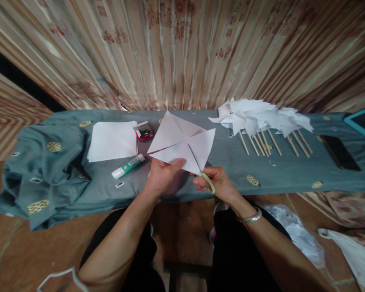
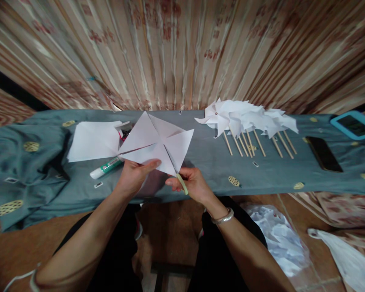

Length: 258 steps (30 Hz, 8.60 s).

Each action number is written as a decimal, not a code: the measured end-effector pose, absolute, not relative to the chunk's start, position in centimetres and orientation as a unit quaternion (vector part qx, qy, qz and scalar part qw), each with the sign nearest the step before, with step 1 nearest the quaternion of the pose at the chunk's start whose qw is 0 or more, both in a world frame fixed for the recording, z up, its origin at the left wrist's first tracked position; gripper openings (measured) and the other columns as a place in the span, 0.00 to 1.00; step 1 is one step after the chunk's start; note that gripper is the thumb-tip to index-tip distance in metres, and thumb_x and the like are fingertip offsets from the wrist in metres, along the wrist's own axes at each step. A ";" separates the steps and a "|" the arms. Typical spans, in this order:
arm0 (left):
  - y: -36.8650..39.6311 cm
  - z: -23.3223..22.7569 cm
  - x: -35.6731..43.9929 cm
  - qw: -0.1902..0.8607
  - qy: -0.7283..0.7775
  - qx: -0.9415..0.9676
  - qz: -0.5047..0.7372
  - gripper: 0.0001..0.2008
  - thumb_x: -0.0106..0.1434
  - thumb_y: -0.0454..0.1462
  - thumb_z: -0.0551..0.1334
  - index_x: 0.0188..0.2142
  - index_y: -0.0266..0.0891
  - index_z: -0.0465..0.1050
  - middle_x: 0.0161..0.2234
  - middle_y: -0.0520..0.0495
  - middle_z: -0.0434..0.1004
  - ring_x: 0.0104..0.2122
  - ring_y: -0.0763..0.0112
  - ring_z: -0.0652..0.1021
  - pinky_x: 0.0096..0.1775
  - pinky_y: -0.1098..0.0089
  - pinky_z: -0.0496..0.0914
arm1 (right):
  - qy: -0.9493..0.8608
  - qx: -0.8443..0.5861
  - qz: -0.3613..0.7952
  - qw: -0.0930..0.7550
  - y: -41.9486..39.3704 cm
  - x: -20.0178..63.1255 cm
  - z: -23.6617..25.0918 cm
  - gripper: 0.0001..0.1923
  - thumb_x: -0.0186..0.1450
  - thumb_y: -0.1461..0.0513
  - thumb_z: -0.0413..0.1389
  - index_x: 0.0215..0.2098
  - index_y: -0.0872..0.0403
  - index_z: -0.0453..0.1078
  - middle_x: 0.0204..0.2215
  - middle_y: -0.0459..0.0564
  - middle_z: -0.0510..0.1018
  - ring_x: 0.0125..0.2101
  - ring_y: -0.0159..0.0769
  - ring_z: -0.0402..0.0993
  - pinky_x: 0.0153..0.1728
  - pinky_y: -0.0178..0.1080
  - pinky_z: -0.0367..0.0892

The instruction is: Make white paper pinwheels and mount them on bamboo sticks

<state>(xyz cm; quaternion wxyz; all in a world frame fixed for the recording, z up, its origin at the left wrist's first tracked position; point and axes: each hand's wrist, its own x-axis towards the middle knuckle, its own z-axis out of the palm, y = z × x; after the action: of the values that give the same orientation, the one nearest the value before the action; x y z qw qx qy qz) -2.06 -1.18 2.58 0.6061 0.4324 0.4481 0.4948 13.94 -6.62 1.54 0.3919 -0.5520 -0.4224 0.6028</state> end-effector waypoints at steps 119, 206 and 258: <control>-0.5 -3.0 -0.3 0.128 0.367 0.915 0.103 0.21 0.70 0.43 0.53 0.57 0.33 0.68 0.59 0.37 0.69 0.65 0.50 0.61 0.65 0.46 0.52 | -0.793 -0.531 0.175 0.241 4.8 13.8 -2.6 0.20 0.59 0.72 0.46 0.40 0.54 0.77 0.44 0.52 0.79 0.46 0.41 0.72 0.52 0.44 0.66; -0.4 0.3 -16.9 0.208 0.628 0.705 0.255 0.19 0.58 0.42 0.62 0.46 0.37 0.78 0.40 0.42 0.81 0.38 0.61 0.78 0.43 0.65 0.71 | -0.736 -0.599 0.082 0.303 -3.5 15.6 -2.0 0.22 0.69 0.58 0.46 0.55 0.60 0.71 0.55 0.64 0.74 0.58 0.49 0.68 0.61 0.54 0.61; 0.4 -2.6 -2.3 0.131 0.338 0.917 0.168 0.16 0.71 0.38 0.52 0.51 0.36 0.72 0.55 0.39 0.71 0.48 0.58 0.71 0.45 0.59 0.71 | -0.531 -0.620 0.334 0.472 -1.2 16.1 -1.5 0.14 0.62 0.52 0.61 0.43 0.48 0.72 0.37 0.46 0.81 0.38 0.35 0.77 0.41 0.40 0.74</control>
<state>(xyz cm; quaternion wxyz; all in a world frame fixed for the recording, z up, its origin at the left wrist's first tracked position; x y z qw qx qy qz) -2.33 0.43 -2.61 0.1306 0.9169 0.3378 0.1680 16.09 -1.15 -1.47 0.4721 -0.6197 -0.5308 0.3337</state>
